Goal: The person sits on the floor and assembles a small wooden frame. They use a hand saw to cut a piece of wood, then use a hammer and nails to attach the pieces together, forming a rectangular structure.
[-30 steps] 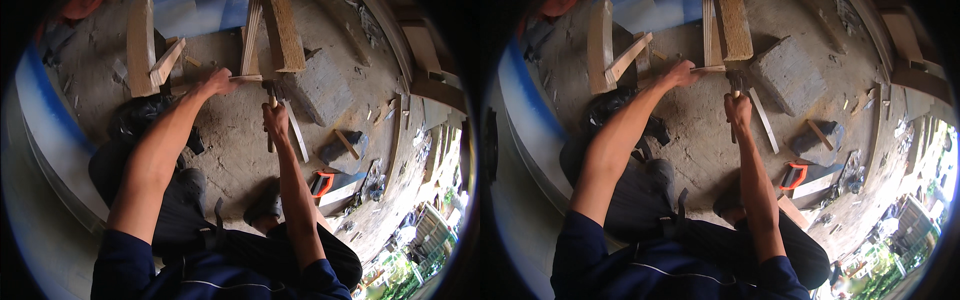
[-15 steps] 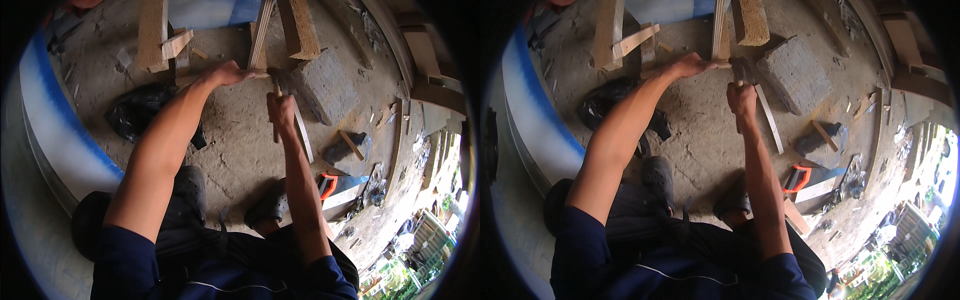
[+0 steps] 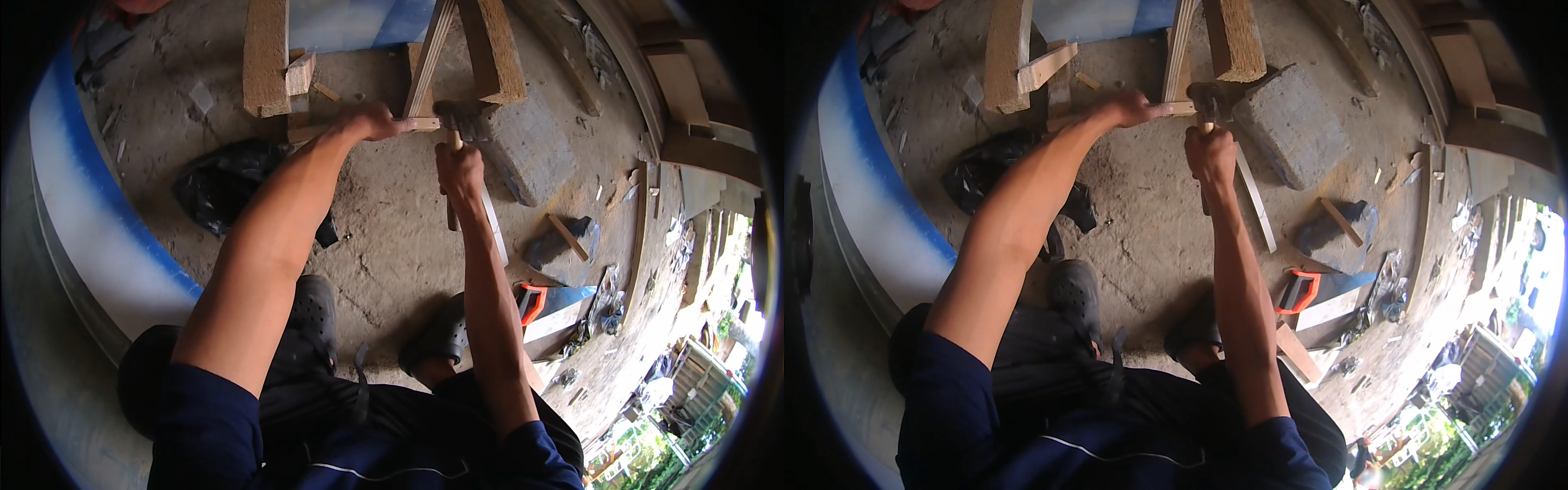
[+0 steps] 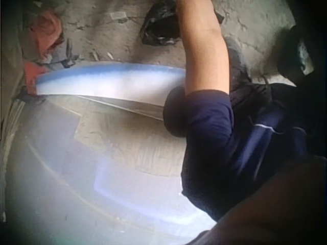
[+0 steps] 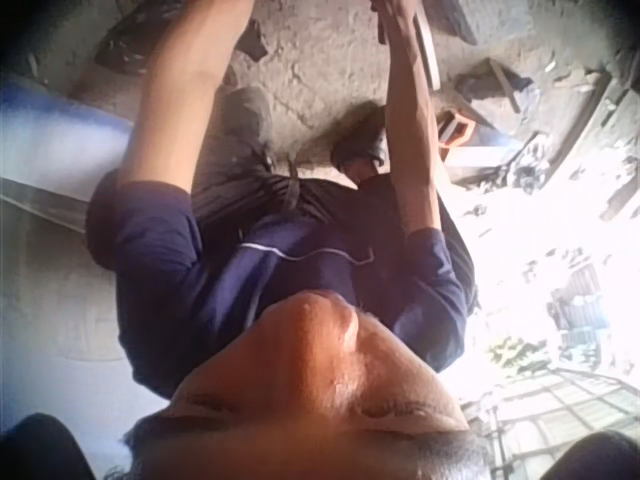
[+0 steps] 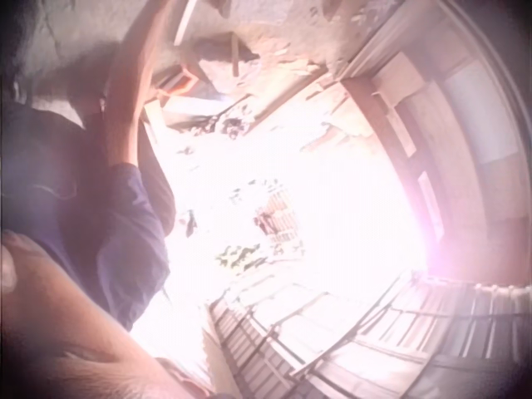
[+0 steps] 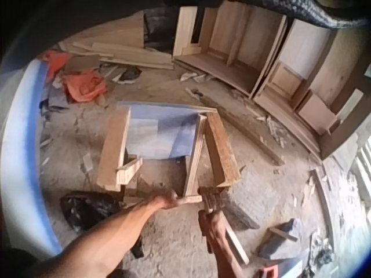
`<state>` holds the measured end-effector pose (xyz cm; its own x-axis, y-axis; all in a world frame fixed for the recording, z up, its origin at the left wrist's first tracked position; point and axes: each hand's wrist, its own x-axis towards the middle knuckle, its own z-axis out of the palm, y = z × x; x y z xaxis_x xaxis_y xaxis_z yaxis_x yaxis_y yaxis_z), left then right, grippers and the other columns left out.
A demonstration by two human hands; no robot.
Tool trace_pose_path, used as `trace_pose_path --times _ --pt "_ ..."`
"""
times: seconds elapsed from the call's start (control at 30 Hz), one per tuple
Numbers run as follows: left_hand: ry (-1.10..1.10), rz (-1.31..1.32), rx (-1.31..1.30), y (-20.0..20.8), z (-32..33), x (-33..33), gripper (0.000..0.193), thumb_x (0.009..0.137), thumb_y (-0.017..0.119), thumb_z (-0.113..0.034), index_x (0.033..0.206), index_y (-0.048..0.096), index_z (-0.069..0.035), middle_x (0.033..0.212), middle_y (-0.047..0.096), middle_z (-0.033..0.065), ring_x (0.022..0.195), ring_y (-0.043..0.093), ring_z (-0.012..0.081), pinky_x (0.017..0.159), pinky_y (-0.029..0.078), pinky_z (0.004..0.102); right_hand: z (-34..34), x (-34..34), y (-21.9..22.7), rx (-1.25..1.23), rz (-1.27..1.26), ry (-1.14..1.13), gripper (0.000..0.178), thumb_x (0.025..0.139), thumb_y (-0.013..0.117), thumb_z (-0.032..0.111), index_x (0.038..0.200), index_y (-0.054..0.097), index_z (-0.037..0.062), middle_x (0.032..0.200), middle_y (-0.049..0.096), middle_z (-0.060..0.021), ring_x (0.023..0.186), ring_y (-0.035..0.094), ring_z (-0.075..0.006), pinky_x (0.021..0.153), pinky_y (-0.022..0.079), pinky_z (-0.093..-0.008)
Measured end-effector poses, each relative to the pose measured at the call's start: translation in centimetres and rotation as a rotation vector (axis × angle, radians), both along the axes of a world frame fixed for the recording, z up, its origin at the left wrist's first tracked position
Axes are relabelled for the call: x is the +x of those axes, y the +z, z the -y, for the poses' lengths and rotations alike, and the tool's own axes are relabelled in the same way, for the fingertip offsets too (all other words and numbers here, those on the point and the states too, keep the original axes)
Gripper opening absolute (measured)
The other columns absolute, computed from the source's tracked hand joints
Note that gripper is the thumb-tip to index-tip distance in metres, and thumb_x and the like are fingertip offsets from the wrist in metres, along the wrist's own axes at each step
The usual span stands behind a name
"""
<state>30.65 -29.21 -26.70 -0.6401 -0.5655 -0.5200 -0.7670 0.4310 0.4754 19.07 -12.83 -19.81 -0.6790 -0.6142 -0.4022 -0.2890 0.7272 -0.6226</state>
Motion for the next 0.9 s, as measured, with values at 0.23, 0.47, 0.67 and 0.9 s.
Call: trace_pose_path --times 0.23,0.47,0.67,0.9 --pt "-0.029 0.068 0.182 0.3 0.3 -0.1 0.084 0.082 0.04 -0.079 0.076 0.07 -0.001 0.077 0.068 0.0161 0.078 0.066 0.0292 0.076 0.049 0.0433 -0.1 -0.6 -0.1 0.094 0.045 0.064 0.039 0.082 0.058 0.025 0.079 0.063 -0.0129 0.061 0.063 -0.0213 0.052 0.067 -0.0298 0.047 0.051 -0.0396" --pt "-0.051 0.013 0.117 0.2 0.2 -0.5 0.085 0.082 0.041 -0.079 0.077 0.071 0.0 0.075 0.067 0.0164 0.077 0.065 0.0301 0.076 0.049 0.0446 -1.2 -1.7 -1.7 0.02 0.059 -0.009 0.037 0.083 0.057 0.025 0.073 0.062 -0.0106 0.053 0.059 -0.0163 0.047 0.063 -0.0242 0.046 0.051 -0.0389" --pt "-0.025 -0.042 0.081 -0.7 0.6 0.0 0.088 0.078 0.044 -0.082 0.071 0.067 0.002 0.064 0.061 0.0151 0.064 0.061 0.0267 0.061 0.046 0.0449 -0.6 -0.9 1.0 -0.054 0.009 -0.002 0.038 0.082 0.058 0.025 0.076 0.063 -0.0119 0.061 0.063 -0.0228 0.053 0.067 -0.0315 0.05 0.053 -0.0418" --pt "0.011 -0.068 -0.04 -1.3 0.2 0.2 0.091 0.078 0.042 -0.084 0.072 0.067 0.003 0.064 0.061 0.0162 0.065 0.062 0.0304 0.062 0.047 0.0444 -0.7 -1.3 -0.9 -0.073 0.051 -0.011 0.036 0.084 0.057 0.025 0.071 0.06 -0.0079 0.056 0.059 -0.012 0.046 0.061 -0.022 0.044 0.049 -0.0373"
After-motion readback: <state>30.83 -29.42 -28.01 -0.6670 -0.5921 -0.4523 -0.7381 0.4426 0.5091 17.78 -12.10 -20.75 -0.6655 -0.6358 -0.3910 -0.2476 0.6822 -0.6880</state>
